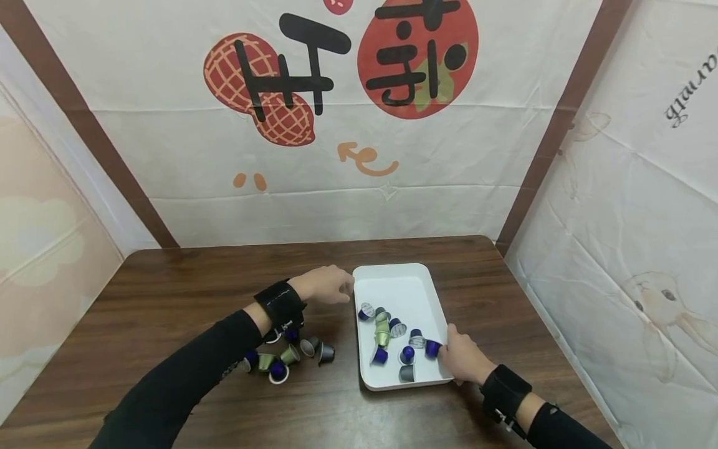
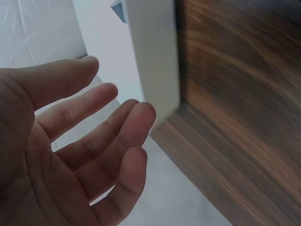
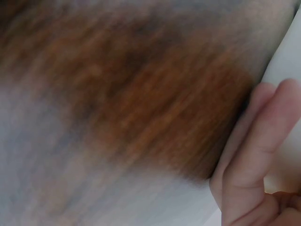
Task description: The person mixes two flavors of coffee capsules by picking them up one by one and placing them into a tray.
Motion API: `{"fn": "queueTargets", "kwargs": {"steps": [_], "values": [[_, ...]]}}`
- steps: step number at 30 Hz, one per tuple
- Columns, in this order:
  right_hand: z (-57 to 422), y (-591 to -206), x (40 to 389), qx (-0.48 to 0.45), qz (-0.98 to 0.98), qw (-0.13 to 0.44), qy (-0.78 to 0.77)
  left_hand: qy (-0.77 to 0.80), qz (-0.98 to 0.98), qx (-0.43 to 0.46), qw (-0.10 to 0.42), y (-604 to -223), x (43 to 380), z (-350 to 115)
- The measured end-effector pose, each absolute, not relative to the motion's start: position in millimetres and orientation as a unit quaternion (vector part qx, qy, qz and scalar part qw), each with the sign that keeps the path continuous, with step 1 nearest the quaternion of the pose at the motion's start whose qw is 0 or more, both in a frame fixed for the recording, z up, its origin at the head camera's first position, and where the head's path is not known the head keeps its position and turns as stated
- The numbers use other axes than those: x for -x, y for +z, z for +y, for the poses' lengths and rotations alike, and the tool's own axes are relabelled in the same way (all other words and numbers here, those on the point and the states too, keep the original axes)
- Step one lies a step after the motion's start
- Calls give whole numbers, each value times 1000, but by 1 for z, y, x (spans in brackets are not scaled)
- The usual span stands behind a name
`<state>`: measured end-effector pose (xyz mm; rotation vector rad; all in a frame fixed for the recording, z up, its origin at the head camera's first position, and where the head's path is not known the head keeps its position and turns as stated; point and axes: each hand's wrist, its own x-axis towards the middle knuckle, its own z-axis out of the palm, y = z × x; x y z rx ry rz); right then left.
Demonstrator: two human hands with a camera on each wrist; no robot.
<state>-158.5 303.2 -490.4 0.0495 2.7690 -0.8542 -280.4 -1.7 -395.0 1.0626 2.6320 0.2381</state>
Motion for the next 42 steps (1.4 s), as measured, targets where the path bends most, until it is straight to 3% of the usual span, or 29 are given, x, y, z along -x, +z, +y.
{"fn": "queueTargets", "kwargs": {"steps": [12, 22, 42], "values": [[303, -488, 158, -19, 948, 126, -292, 67, 916, -312, 243, -394, 277, -54], [303, -485, 159, -23, 949, 127, -286, 70, 915, -275, 288, -415, 261, -80], [303, -486, 157, -18, 948, 125, -292, 35, 934, -302, 189, -435, 256, -77]]}}
